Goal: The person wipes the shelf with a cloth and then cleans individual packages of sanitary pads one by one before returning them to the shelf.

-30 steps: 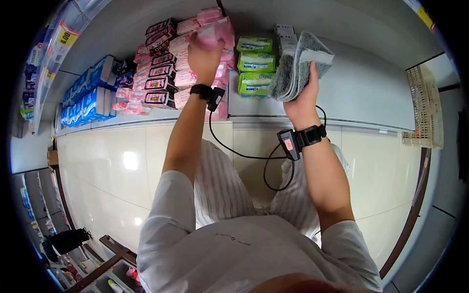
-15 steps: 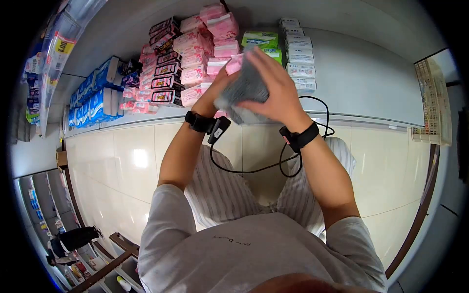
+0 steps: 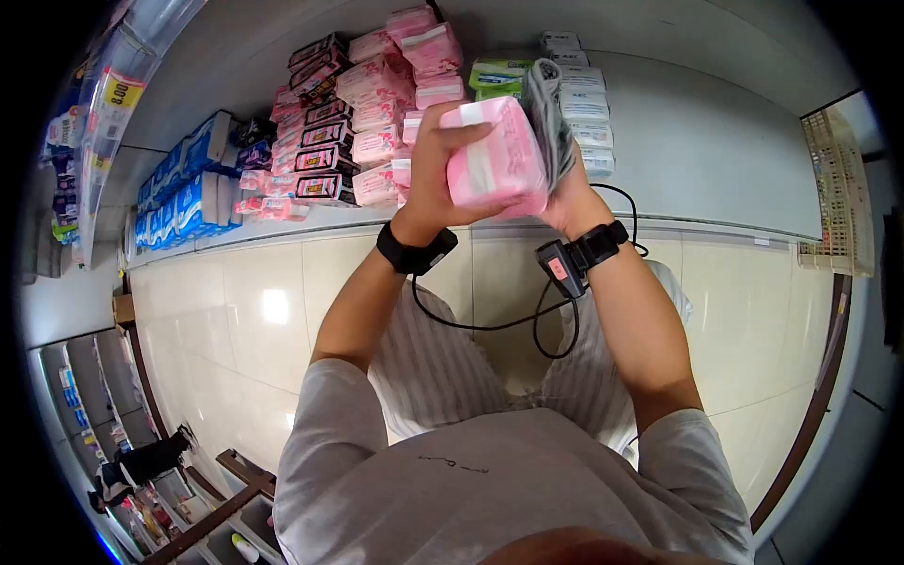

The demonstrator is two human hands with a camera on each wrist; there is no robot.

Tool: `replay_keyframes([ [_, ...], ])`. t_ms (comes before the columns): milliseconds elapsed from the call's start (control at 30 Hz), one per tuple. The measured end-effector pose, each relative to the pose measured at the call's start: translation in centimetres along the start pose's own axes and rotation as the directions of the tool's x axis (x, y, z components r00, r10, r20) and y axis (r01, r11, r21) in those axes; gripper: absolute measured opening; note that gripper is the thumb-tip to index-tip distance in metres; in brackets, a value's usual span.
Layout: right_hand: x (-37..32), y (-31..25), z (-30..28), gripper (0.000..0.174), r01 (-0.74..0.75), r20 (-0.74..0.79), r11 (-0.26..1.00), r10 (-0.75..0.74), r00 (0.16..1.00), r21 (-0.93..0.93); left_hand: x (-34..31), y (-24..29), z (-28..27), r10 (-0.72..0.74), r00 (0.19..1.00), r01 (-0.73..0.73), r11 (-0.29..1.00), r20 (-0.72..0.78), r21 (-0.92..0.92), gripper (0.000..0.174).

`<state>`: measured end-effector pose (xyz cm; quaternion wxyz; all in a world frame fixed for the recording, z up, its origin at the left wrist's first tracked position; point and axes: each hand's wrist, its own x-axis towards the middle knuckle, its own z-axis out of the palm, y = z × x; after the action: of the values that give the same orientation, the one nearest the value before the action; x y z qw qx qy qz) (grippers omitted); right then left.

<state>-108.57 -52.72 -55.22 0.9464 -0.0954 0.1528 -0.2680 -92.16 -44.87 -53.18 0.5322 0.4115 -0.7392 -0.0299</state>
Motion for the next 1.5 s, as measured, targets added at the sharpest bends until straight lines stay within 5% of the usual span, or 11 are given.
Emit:
replay_keyframes([
  [300,0.2,-1.1,-0.1,0.045,0.222,-0.045,0.975,-0.222,0.974,0.002,-0.3,-1.2,0.5,0.012,0.971,0.036,0.980,-0.240,0.198,0.078],
  [433,-0.6,-1.8,0.7,0.049,0.396,0.046,0.917,-0.398,0.916,0.048,-0.3,-2.6,0.7,-0.735,0.631,0.448,0.605,-0.246,-0.659,0.046],
  [500,-0.3,-1.6,0.4,0.051,0.641,0.084,0.622,-0.685,0.724,-0.450,-0.1,-3.1,-0.6,-0.817,0.466,0.413,-0.140,0.341,-0.900,0.046],
  [567,-1.0,-1.5,0.8,0.073,0.584,0.149,0.427,-0.706,0.692,-0.690,0.1,-2.0,-0.5,-0.837,0.376,0.410,-0.235,0.398,-0.881,0.048],
  [633,-1.1,-0.8,1.5,0.096,0.354,0.742,-0.669,-0.476,0.471,-0.654,0.2,-0.9,-0.2,-0.808,0.291,0.496,-0.331,0.513,-0.803,0.043],
  [667,-1.0,-0.2,1.5,0.109,0.348,0.759,-0.694,-0.458,0.462,-0.630,-0.1,-1.2,-0.3,-0.793,0.188,0.565,-0.395,0.580,-0.724,0.054],
  [833,-0.5,-0.6,0.4,0.098,0.464,0.633,-0.431,-0.531,0.563,-0.774,-0.4,-3.1,-2.2,-0.777,0.354,0.679,-0.170,0.521,-0.714,0.049],
  [967,0.4,-0.8,-1.0,0.072,0.368,0.368,-0.176,-0.744,0.558,-0.913,0.6,-3.7,-3.8,-0.767,0.580,0.711,0.641,-0.273,-0.289,0.062],
  [1033,0.9,-1.0,-1.3,0.063,0.339,0.267,-0.098,-0.826,0.497,-0.936,-0.4,-4.5,-5.4,-0.566,0.758,0.638,0.537,-0.325,0.552,0.067],
  [1133,0.9,-1.6,-1.1,0.050,0.401,0.060,0.170,-0.863,0.502,-0.900,-1.7,-4.6,-5.8,-0.670,0.708,0.524,0.284,-0.225,0.803,0.075],
  [1500,2.2,-1.4,-2.6,0.040,0.407,-0.164,0.472,-0.786,0.596,-0.782,-3.6,-6.7,-4.6,-0.758,0.635,0.503,0.262,-0.147,0.824,0.091],
])
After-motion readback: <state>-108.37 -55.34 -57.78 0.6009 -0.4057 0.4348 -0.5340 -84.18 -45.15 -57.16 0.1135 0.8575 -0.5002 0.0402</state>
